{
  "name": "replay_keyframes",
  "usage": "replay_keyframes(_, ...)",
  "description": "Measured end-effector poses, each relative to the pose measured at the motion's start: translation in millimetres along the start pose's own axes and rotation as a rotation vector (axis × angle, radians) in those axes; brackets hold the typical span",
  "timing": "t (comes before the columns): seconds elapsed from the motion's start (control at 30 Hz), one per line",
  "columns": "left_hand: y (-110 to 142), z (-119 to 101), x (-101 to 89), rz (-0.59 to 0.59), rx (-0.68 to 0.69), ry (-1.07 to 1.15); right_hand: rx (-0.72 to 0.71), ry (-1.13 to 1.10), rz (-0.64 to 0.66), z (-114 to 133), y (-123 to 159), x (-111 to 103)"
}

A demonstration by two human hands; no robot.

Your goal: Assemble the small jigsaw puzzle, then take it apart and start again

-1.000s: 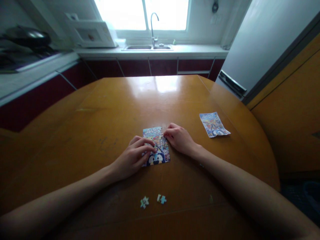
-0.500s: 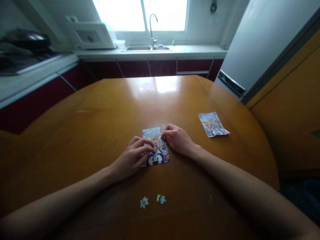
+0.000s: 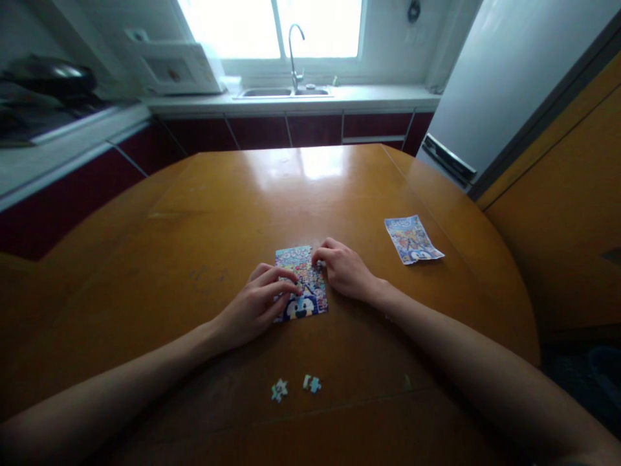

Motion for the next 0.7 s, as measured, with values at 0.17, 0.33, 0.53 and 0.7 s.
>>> replay_keyframes(0.17,0.0,0.1,0.2,-0.005,0.004,-0.001,0.0,-0.062,-0.016,-3.4,-0.3,-0.2)
replay_keyframes(0.33,0.6,1.2,1.8,-0.009,0.006,-0.008,-0.01,-0.016,-0.004,-3.9,-0.6,0.6)
replay_keyframes(0.53,1.4,1.8,2.1,-0.014,0.006,-0.004,-0.02,0.021,0.016,-3.9,0.2,1.6)
replay_keyframes(0.7,1.2,1.0,1.1,-0.01,0.005,-0.001,-0.052,-0.071,-0.052,-3.9,-0.5,-2.7)
Point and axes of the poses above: each hand's wrist, its own y-axis away from the middle knuckle, its own x-axis out of the palm, z = x × y, the point moved 2 cm from there along -y, towards the middle knuckle, and after that the axes turned 5 degrees about x, right-handed, at the moved point
